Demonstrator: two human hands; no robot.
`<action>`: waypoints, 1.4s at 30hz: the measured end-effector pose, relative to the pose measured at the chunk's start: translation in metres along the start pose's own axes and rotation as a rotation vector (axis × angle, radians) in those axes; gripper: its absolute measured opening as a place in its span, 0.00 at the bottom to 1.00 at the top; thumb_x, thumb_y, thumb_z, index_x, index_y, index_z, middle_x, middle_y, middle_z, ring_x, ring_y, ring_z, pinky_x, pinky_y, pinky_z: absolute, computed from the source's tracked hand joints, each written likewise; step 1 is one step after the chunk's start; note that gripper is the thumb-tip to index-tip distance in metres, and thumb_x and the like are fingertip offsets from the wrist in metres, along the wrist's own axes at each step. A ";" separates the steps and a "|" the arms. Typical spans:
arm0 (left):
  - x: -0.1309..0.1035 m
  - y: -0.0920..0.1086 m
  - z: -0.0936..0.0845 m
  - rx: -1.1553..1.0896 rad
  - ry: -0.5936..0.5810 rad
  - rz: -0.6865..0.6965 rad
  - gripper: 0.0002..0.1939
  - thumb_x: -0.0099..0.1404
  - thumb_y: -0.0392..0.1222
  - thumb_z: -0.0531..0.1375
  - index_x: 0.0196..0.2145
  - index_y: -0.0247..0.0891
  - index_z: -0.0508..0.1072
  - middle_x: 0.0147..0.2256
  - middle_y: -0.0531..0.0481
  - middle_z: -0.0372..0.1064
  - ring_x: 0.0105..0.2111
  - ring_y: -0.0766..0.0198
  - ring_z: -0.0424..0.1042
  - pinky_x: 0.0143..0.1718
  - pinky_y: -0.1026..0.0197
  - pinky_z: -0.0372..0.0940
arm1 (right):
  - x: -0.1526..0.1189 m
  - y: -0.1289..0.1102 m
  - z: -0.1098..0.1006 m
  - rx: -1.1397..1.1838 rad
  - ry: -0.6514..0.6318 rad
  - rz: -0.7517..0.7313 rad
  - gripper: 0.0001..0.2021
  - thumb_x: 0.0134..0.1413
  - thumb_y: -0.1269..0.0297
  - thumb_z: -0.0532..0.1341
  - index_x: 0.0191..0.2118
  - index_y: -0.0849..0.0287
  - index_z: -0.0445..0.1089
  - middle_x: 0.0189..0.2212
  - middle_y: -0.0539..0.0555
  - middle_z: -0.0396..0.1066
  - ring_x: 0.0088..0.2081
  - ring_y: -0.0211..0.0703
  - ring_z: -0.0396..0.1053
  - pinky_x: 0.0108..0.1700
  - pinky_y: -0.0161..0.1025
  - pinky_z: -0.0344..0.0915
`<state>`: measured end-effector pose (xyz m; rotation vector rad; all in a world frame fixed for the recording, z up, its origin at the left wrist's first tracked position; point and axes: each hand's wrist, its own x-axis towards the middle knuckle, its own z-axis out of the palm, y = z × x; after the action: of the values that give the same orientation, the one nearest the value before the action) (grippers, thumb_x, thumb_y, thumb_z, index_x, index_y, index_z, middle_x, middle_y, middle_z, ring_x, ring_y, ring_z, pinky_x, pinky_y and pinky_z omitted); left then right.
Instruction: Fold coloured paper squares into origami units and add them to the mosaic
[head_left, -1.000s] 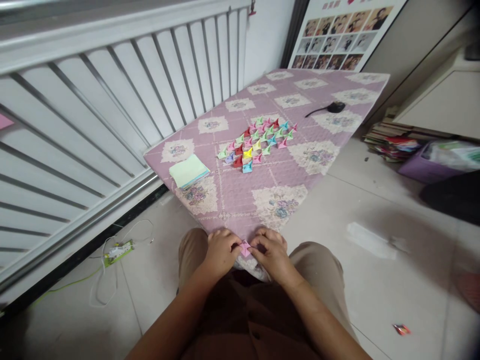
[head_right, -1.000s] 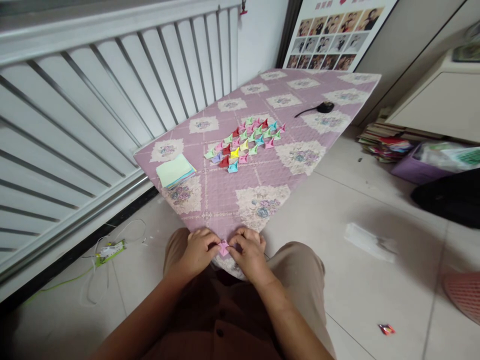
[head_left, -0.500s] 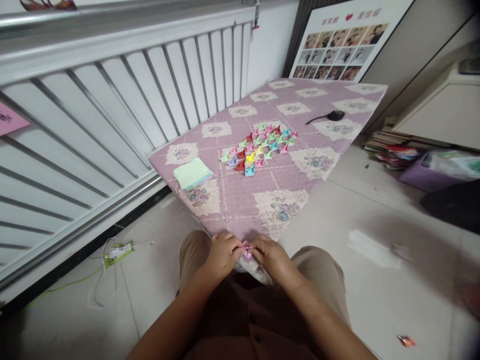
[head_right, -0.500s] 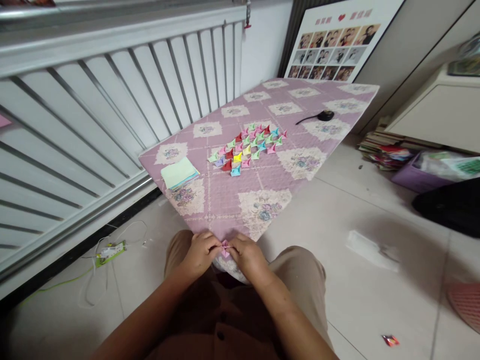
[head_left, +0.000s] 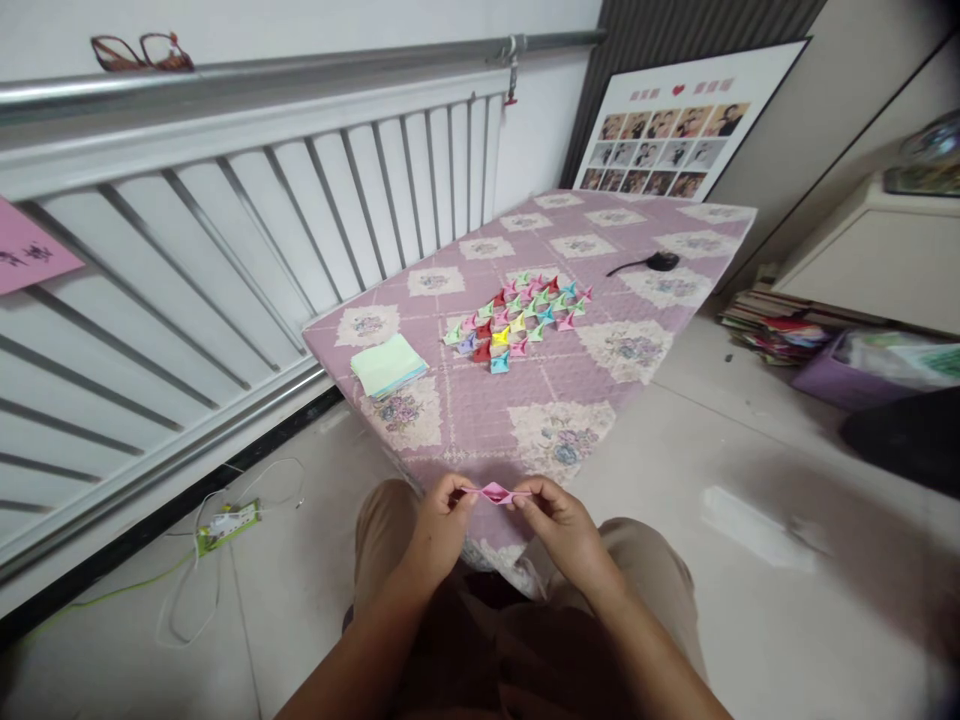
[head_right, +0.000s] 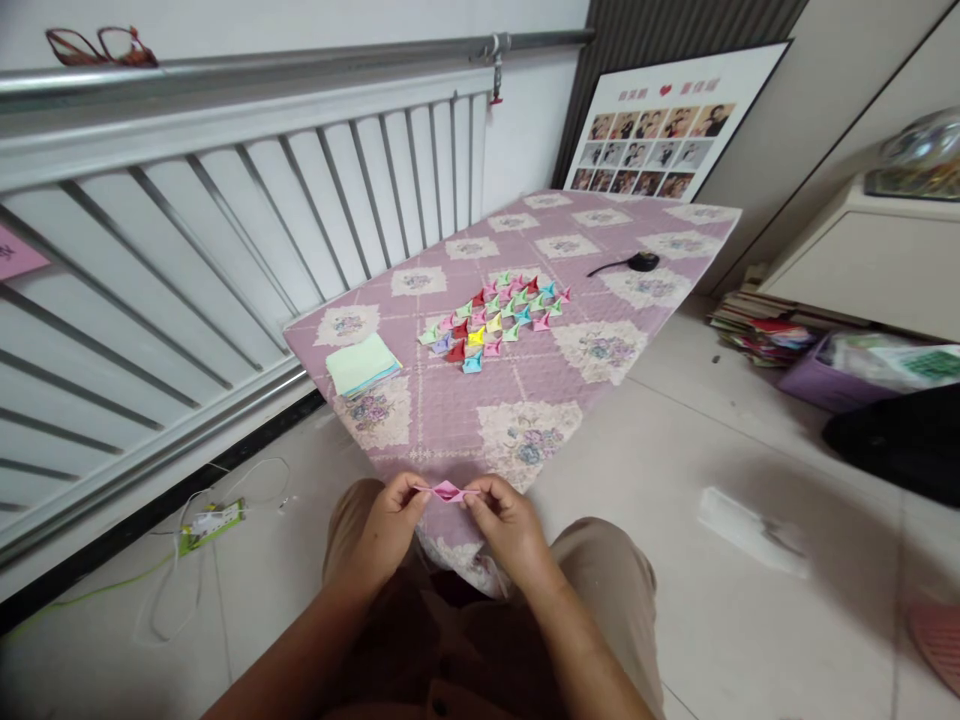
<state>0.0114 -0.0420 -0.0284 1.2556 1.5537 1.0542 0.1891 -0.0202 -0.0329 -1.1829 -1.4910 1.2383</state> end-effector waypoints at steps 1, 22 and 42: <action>0.000 -0.002 0.002 -0.022 0.007 -0.006 0.04 0.61 0.40 0.55 0.32 0.40 0.69 0.29 0.55 0.68 0.31 0.66 0.66 0.35 0.65 0.60 | -0.001 0.000 0.001 0.021 0.009 0.005 0.11 0.55 0.55 0.60 0.32 0.57 0.69 0.27 0.50 0.69 0.31 0.39 0.66 0.35 0.35 0.62; 0.025 -0.020 0.016 0.448 -0.115 0.340 0.13 0.61 0.29 0.56 0.42 0.41 0.72 0.40 0.50 0.70 0.43 0.62 0.67 0.46 0.60 0.62 | 0.018 0.038 -0.021 -0.553 0.034 -0.335 0.08 0.55 0.68 0.56 0.38 0.57 0.71 0.34 0.56 0.72 0.38 0.46 0.68 0.44 0.45 0.64; 0.027 -0.021 0.025 0.690 -0.118 0.354 0.08 0.62 0.32 0.56 0.37 0.42 0.72 0.37 0.50 0.70 0.41 0.60 0.67 0.42 0.59 0.60 | 0.027 -0.005 0.013 -1.116 -0.105 -0.177 0.09 0.57 0.70 0.56 0.34 0.57 0.74 0.52 0.61 0.68 0.58 0.60 0.56 0.50 0.53 0.60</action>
<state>0.0265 -0.0163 -0.0584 2.0798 1.7023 0.6342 0.1701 0.0039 -0.0294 -1.5997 -2.4109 0.2640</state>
